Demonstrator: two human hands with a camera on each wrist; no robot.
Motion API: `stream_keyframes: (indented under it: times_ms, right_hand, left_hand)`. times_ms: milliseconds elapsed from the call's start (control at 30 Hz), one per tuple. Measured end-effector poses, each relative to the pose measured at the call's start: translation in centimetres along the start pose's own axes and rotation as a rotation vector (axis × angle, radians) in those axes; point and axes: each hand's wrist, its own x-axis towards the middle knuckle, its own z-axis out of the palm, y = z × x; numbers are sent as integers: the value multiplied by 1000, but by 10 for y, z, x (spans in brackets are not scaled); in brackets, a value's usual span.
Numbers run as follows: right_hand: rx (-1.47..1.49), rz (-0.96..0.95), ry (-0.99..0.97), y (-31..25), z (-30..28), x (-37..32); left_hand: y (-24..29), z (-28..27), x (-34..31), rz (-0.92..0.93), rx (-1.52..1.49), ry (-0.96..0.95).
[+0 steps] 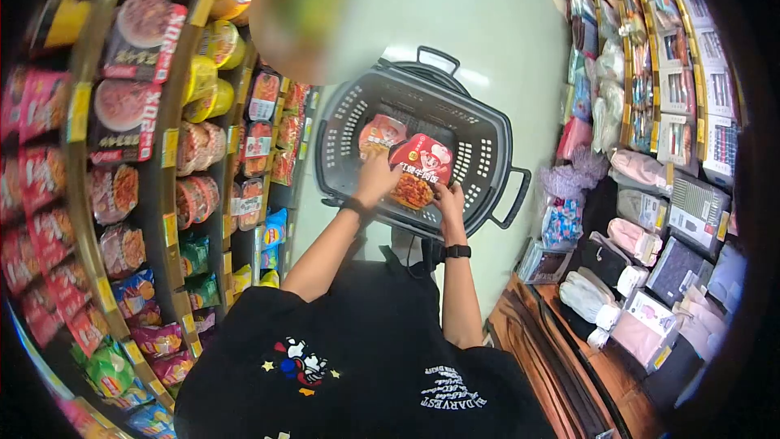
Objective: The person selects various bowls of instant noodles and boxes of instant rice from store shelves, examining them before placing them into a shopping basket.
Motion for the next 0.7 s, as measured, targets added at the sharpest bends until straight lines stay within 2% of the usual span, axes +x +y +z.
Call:
stream_keyframes:
  times_ms: [67,100,200,300,467,500,567,600,633,700]
  right_hand:
    - [36,44,75,34,-9,36]
    - [55,61,113,44,-10,54]
    - [154,272,171,34,-16,79]
    - [118,373,203,12,-15,91]
    - [95,418,167,30,-9,133]
    - [89,425,179,42,-9,146]
    - [67,420,223,54,-3,159]
    - [-19,351,234,72,-4,171]
    - [-21,374,228,73,-2,175]
    - [9,395,204,74,0,178]
  left_hand:
    - [-1,25,16,-74,-13,-165]
    - [-25,56,29,-85,-2,-202]
    - [-33,83,43,-162,-21,-318]
    - [-49,116,56,-237,-32,-344]
    - [-74,160,85,-188,-8,-335]
    - [-44,132,93,-226,-81,-486]
    - [-64,160,103,-231,-73,-504]
    - [-73,173,107,-234,-70,-508]
    - [-70,174,108,-223,-78,-482]
    - [-65,167,115,-258,-201,-569]
